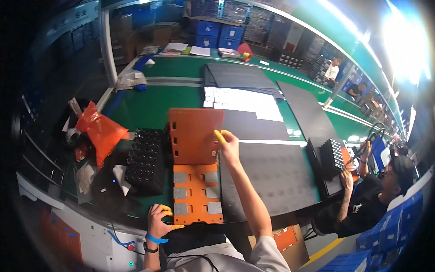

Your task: Placing components into an orange fixture housing and operating a pneumatic assembly machine.

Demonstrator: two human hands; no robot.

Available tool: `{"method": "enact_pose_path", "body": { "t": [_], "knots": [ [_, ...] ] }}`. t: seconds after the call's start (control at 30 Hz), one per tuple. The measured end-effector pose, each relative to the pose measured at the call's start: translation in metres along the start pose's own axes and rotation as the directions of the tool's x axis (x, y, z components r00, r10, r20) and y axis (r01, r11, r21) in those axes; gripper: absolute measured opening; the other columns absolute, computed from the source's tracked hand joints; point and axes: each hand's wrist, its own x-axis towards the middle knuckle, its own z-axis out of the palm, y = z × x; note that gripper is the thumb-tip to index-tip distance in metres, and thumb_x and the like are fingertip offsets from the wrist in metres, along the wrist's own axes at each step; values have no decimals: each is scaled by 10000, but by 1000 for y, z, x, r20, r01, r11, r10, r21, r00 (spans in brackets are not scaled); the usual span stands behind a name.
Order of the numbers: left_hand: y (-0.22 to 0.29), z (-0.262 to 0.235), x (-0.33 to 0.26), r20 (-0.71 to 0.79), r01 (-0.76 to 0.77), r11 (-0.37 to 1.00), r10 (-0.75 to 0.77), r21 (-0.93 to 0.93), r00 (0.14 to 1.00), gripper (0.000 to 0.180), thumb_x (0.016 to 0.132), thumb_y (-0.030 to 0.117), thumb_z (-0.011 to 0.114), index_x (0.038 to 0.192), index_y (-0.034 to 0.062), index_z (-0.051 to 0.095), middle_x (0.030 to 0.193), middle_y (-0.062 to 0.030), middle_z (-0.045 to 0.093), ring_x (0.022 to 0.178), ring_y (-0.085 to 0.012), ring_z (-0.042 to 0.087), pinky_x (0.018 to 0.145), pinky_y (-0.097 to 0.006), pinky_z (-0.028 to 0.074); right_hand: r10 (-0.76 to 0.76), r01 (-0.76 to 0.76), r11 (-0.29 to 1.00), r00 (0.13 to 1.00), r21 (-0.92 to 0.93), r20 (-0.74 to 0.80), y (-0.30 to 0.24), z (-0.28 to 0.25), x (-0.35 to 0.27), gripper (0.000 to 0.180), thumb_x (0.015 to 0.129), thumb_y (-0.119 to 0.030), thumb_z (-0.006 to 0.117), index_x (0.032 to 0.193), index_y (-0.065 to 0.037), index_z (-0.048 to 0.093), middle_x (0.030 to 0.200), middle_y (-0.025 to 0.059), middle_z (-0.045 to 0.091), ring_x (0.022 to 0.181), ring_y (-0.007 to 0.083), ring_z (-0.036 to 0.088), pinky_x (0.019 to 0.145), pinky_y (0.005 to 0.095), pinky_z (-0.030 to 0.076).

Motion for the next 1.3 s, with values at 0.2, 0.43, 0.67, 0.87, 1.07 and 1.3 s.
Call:
{"method": "enact_pose_path", "body": {
  "t": [0.2, 0.43, 0.67, 0.87, 1.07, 1.3],
  "knots": [
    [-3, 0, -4, 2, -17, 1000, 17, 5, 1000, 515, 551, 418, 974, 794, 42, 719, 930, -43, 667, 903, -262, 609, 811, -387, 506, -143, 129, 979, 986, -155, -81, 33, 4, 31, 238, 1007, -198, 688, 1054, 32, 726, 851, -2, 692, 762, 70, 608, 683, 245, 506],
    [-4, 3, -6, -7, -25, 1000, 25, 11, 1000, 512, 558, 425, 971, 794, 46, 721, 935, -45, 671, 908, -256, 609, 814, -381, 505, -217, 146, 914, 964, -379, -152, 26, 5, 21, 249, 981, -187, 711, 1046, 53, 714, 835, 42, 703, 757, 98, 613, 703, 275, 502],
    [-7, 6, -4, -38, -40, 999, 41, 25, 998, 525, 558, 439, 967, 782, 43, 706, 927, -50, 677, 894, -262, 608, 796, -391, 501, -82, -29, 547, 993, -836, -89, 34, -23, -68, 320, 917, -299, 765, 926, 15, 707, 787, 171, 727, 743, 286, 726, 674, 388, 542],
    [-4, 6, -4, -26, -32, 999, 33, 40, 999, 533, 562, 447, 963, 784, 37, 706, 932, -56, 683, 890, -274, 610, 784, -398, 497, 100, -41, 548, 995, -835, 17, 43, -26, -104, 410, 935, -412, 711, 915, -2, 706, 847, 201, 740, 838, 403, 717, 748, 475, 553],
    [-3, 8, -6, -44, -40, 998, 42, 51, 998, 518, 571, 435, 962, 786, 38, 708, 928, -63, 684, 903, -276, 612, 785, -407, 511, 116, 16, 718, 983, -696, 142, 45, -42, -91, 327, 965, -274, 713, 882, 41, 678, 760, 182, 694, 709, 264, 662, 685, 416, 512],
    [-2, 9, -9, -60, -54, 996, 58, 65, 997, 526, 587, 449, 953, 783, 32, 699, 933, -78, 686, 901, -298, 608, 775, -424, 505, -28, -49, 577, 996, -815, -80, 11, -125, -84, 248, 907, -296, 782, 946, -52, 756, 749, 112, 742, 670, 241, 725, 632, 383, 537]
  ]
}}
